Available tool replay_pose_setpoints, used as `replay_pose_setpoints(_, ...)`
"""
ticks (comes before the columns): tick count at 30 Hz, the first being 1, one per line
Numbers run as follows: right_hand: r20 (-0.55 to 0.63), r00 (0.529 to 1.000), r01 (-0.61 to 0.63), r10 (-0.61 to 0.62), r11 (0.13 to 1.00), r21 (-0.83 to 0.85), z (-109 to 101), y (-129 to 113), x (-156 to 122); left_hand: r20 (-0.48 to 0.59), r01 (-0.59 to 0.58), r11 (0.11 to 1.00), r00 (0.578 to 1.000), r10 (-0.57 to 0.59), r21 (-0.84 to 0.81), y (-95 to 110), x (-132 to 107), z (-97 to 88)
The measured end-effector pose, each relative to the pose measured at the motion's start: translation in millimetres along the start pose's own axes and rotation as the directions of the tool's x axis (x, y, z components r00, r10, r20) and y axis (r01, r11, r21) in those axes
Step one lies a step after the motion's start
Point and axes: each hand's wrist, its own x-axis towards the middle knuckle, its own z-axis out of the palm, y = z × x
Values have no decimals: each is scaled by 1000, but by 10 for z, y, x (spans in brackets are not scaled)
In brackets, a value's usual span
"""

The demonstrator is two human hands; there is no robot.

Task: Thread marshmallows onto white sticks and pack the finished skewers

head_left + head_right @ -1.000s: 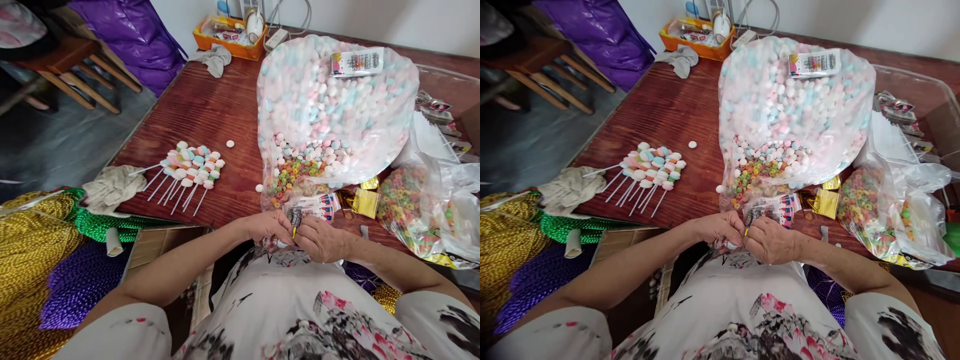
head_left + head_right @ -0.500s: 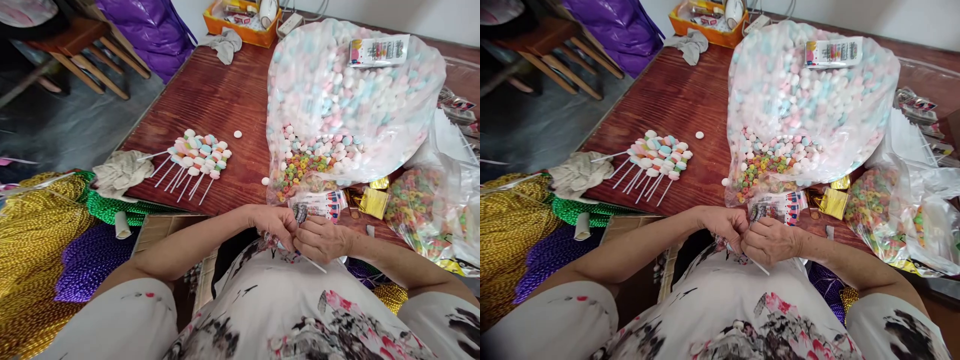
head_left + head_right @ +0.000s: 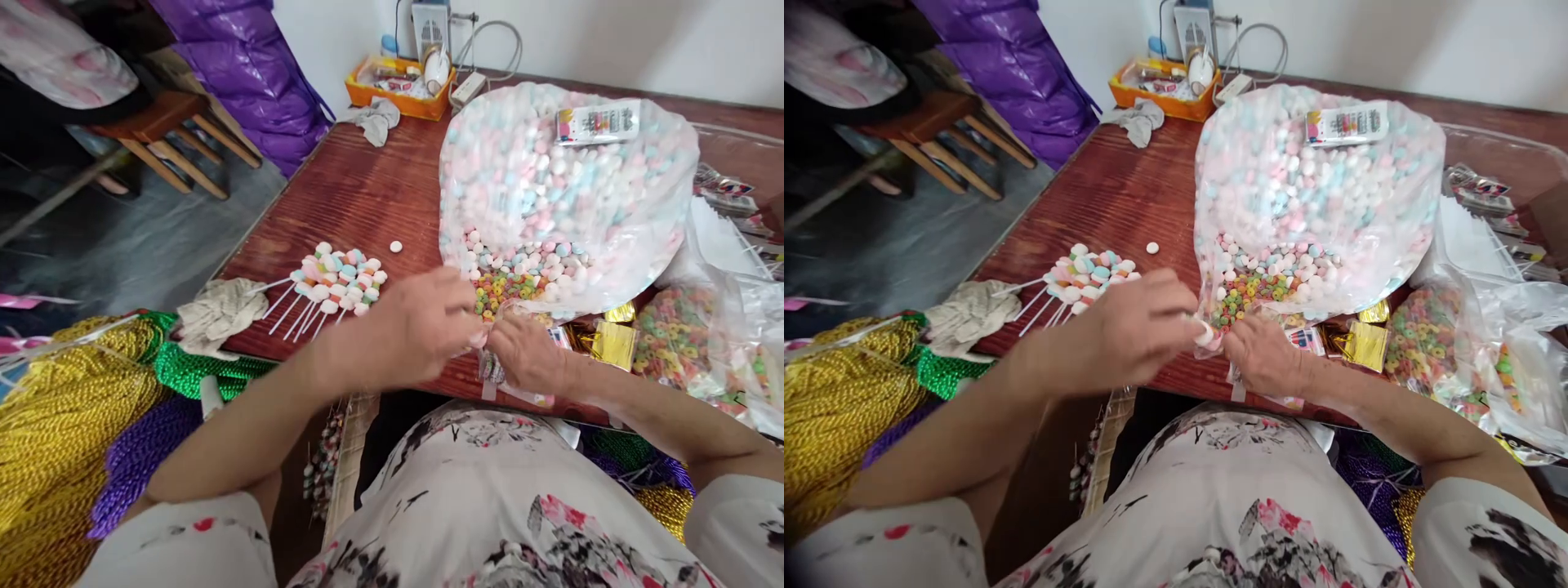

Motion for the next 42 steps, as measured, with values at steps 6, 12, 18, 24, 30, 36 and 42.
replay_pose_setpoints(6, -12, 866, -303, 499, 544, 782, -254, -105, 265, -56, -106, 979, 992, 117, 174, 83, -136, 639)
replay_pose_setpoints(12, 345, 809, -406, 477, 29, 913, 141, -417, 241, -520, 86, 909, 796, -309, -409, -286, -324, 717)
replay_pose_setpoints(18, 134, 819, -290, 557, 202, 936, 323, -399, 357, -222, 155, 542, 794, -566, -826, -49, -647, 1015)
replay_pose_setpoints(24, 389, 795, -434, 466, -12, 901, 820, -705, 383, -110, 481, 696, 776, -621, -533, 183, -1153, 991)
replay_pose_setpoints(30, 620, 770, -638, 151, 236, 733, 1148, -1096, 479, 116, 764, 633, 622, -774, 127, 509, -1742, 1019)
replay_pose_setpoints(36, 499, 863, -196, -80, 858, 476, 897, -1007, 490, 227, 801, 364, 288, -930, 475, 307, -2170, 987)
replay_pose_setpoints(42, 188, 971, -214, 145, 877, 429, 297, -413, 430, -45, 174, 985, 984, -175, -20, 324, -832, 1524)
